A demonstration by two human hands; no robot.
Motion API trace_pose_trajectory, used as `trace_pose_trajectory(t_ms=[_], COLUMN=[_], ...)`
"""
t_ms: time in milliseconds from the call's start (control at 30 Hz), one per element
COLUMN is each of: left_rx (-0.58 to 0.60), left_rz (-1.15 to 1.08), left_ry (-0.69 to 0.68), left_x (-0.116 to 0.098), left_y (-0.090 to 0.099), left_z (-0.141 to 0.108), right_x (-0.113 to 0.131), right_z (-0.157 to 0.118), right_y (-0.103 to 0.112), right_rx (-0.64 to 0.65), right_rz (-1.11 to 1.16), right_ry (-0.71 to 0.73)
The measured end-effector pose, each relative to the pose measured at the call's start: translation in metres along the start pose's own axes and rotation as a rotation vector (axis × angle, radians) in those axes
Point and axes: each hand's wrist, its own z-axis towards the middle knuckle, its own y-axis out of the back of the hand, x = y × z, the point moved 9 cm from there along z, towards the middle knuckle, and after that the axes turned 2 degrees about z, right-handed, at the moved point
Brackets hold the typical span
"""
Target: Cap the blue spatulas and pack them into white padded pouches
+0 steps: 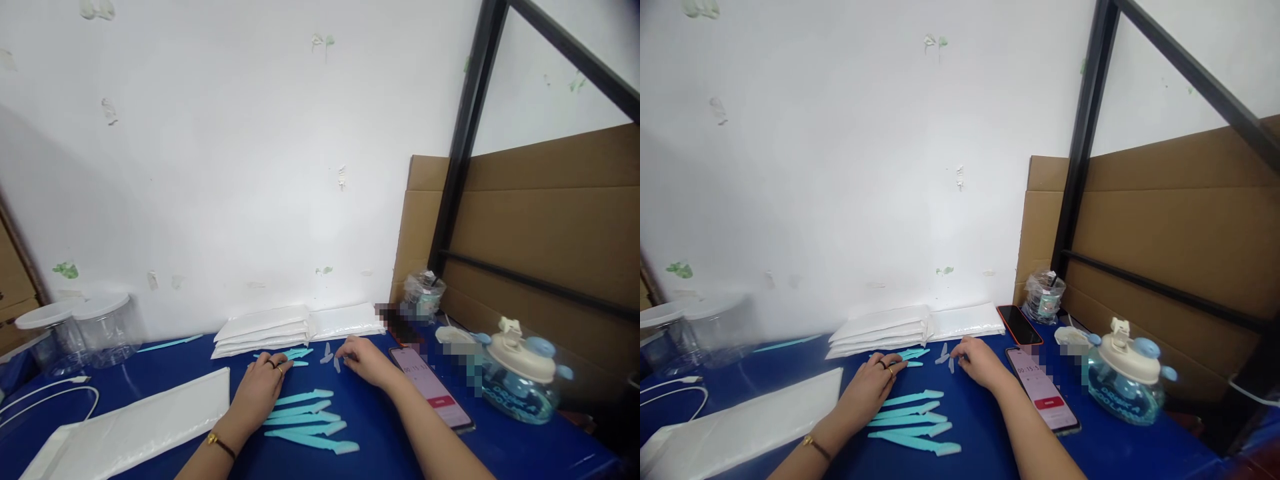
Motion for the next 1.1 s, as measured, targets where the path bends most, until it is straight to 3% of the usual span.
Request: trace_pose_trajectory(t_ms=[200,633,967,1100], left_rx=[0.010,0.005,-0.024,-0.021], left_rz=[0.024,-0.011,-0.061,-0.045], left_ry=[-0.069,-0.131,-0.010,0.002], left_x=[-0.018,-0.034,-0.001,0.001], left_y=[0.005,0.003,0.011,0.007], left_z=[-0.002,-0.003,-0.004,0.000], right_x=[0.005,0.023,0.020,0.022], right_z=[0.004,0.009,0.012,0.010], right_y=[-0.020,-0.035,-0.039,-0.038], right_rx=[0.069,-0.005,-0.026,-0.038], right_rz=[0.005,0.087,0.066,0.072], right_ry=[0.024,-0.025,-0.065,-0.058])
